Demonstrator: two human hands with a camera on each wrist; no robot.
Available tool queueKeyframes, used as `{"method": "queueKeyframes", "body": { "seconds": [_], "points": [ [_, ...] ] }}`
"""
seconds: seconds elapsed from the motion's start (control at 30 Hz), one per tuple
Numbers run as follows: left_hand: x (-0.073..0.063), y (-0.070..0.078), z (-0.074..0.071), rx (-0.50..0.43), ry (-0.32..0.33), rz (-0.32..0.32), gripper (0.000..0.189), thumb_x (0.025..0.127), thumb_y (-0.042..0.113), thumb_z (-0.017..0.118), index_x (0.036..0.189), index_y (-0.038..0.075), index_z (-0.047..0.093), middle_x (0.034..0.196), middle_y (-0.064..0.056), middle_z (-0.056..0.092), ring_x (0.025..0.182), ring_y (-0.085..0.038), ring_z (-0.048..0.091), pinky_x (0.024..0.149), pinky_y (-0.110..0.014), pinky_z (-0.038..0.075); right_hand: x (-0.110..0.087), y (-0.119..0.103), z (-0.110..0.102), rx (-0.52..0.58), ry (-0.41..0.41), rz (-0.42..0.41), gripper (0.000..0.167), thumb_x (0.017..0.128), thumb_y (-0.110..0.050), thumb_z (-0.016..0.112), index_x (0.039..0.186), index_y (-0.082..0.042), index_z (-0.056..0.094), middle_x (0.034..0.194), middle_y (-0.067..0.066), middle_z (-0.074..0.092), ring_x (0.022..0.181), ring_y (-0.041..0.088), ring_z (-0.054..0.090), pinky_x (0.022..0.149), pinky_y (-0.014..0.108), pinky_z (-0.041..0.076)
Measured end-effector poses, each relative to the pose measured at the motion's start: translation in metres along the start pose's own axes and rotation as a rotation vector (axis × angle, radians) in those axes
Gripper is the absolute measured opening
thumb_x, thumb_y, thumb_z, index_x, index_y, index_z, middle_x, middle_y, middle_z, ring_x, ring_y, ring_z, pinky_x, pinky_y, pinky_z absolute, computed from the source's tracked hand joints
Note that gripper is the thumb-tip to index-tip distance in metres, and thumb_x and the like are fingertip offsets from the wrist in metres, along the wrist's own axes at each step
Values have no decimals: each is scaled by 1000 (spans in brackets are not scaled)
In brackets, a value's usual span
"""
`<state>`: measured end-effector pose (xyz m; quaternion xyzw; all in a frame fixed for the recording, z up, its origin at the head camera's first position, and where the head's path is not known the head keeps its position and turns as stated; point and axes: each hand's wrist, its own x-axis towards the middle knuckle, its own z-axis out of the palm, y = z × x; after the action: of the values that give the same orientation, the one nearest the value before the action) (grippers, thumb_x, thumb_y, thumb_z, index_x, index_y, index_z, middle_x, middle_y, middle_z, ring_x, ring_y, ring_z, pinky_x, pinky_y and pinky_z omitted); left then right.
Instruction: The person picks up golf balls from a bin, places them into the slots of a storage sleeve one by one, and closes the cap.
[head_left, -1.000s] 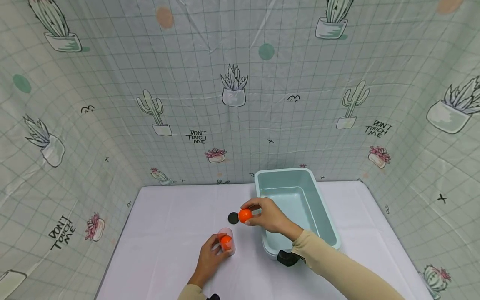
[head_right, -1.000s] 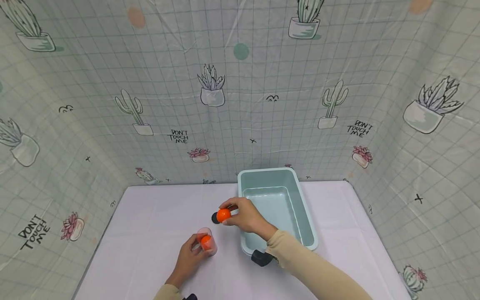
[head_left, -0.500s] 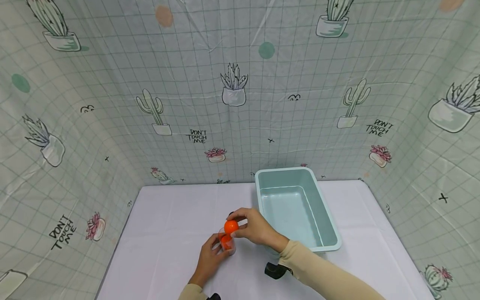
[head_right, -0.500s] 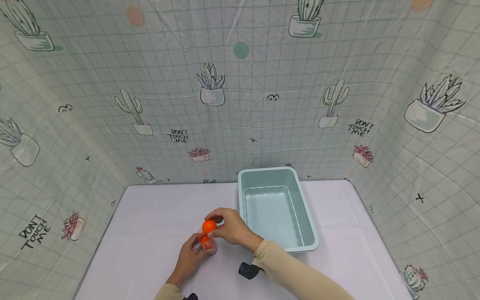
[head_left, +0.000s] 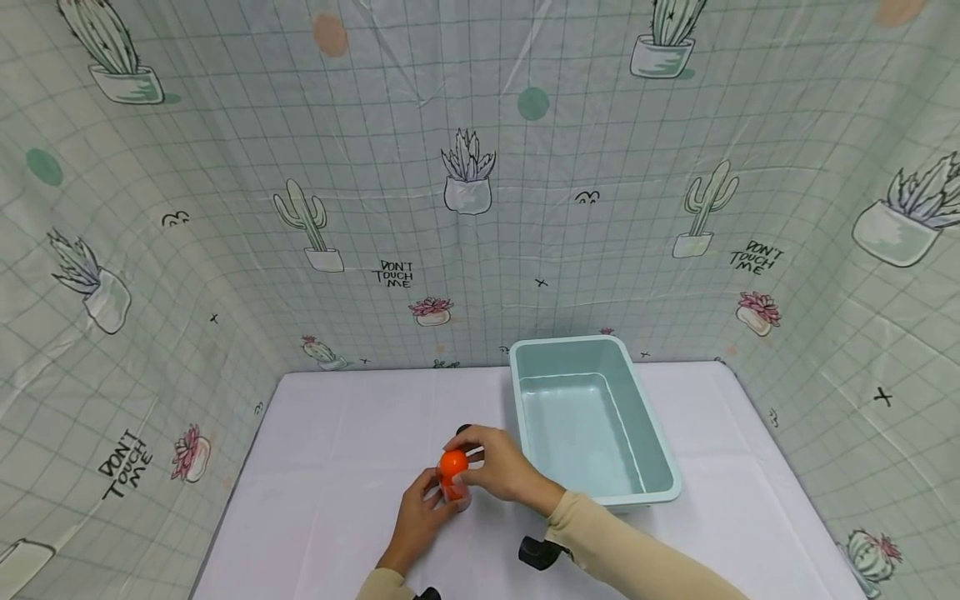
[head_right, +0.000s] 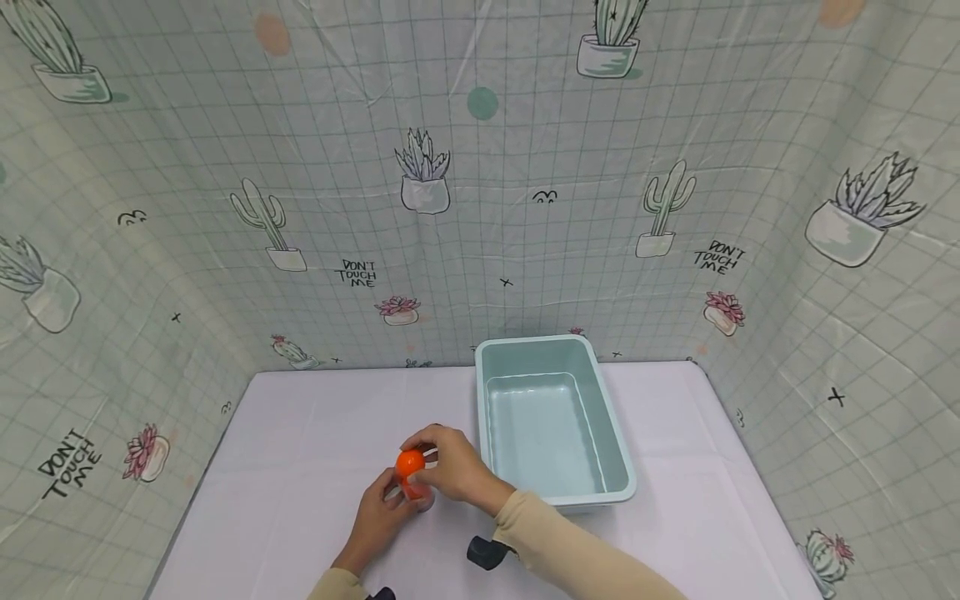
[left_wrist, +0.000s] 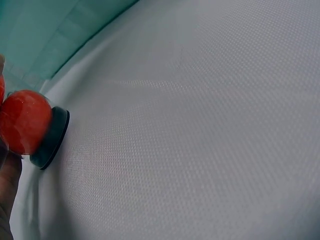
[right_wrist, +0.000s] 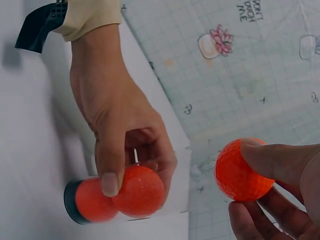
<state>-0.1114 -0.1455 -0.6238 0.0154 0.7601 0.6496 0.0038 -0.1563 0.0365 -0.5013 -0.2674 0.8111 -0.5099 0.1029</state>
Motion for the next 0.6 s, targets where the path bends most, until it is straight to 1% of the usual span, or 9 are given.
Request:
{"method": "queueKeyframes", "body": {
  "seconds": [0.07, 0.2, 0.23, 0.27, 0.37, 0.43, 0.6],
  "points": [
    [0, 0, 0, -7, -1, 1, 42, 83, 1, 88, 118, -3, 64, 125, -18, 66, 124, -28, 63, 108, -39, 57, -1, 0, 2, -4, 1, 0, 35, 83, 10, 83, 116, 3, 73, 113, 11, 72, 107, 31, 71, 91, 34, 65],
    [0, 1, -1, -31, -7, -25, 44, 84, 3, 89, 121, 0, 65, 125, -16, 66, 123, -23, 63, 109, -35, 56, -1, 1, 5, -10, 5, 0, 36, 82, 11, 83, 116, 3, 73, 112, 12, 72, 107, 32, 72, 93, 44, 65],
    [0, 1, -1, -34, -10, -30, 45, 84, 4, 89, 121, 0, 65, 125, -15, 66, 123, -24, 63, 109, -35, 55, -1, 2, 5, -10, 5, -3, 37, 81, 11, 83, 116, 4, 73, 112, 12, 72, 107, 33, 72, 94, 46, 64],
    [0, 1, -1, -34, -11, -33, 45, 84, 6, 89, 123, 1, 65, 126, -15, 66, 125, -26, 63, 110, -36, 55, -1, 2, 6, -13, 6, 2, 37, 82, 11, 83, 116, 3, 73, 112, 11, 72, 107, 32, 72, 94, 45, 64],
    [0, 1, -2, -27, -16, -33, 47, 85, 8, 89, 126, 1, 65, 127, -15, 67, 128, -33, 61, 111, -39, 54, -1, 2, 8, -30, 11, 2, 37, 82, 10, 83, 116, 2, 74, 111, 9, 72, 107, 31, 71, 93, 37, 64],
    [0, 1, -2, -19, -22, -31, 48, 86, 10, 89, 128, 1, 65, 128, -15, 66, 130, -35, 60, 112, -40, 53, -1, 3, 8, -38, 15, 1, 37, 81, 10, 84, 116, 2, 74, 111, 9, 72, 107, 31, 71, 92, 34, 64],
    [0, 0, -3, -5, -32, -35, 49, 87, 11, 88, 129, 2, 64, 130, -15, 66, 132, -37, 59, 113, -41, 52, -1, 4, 10, -37, 25, -2, 37, 81, 10, 84, 116, 1, 74, 112, 9, 72, 107, 31, 70, 93, 41, 65]
  ]
}}
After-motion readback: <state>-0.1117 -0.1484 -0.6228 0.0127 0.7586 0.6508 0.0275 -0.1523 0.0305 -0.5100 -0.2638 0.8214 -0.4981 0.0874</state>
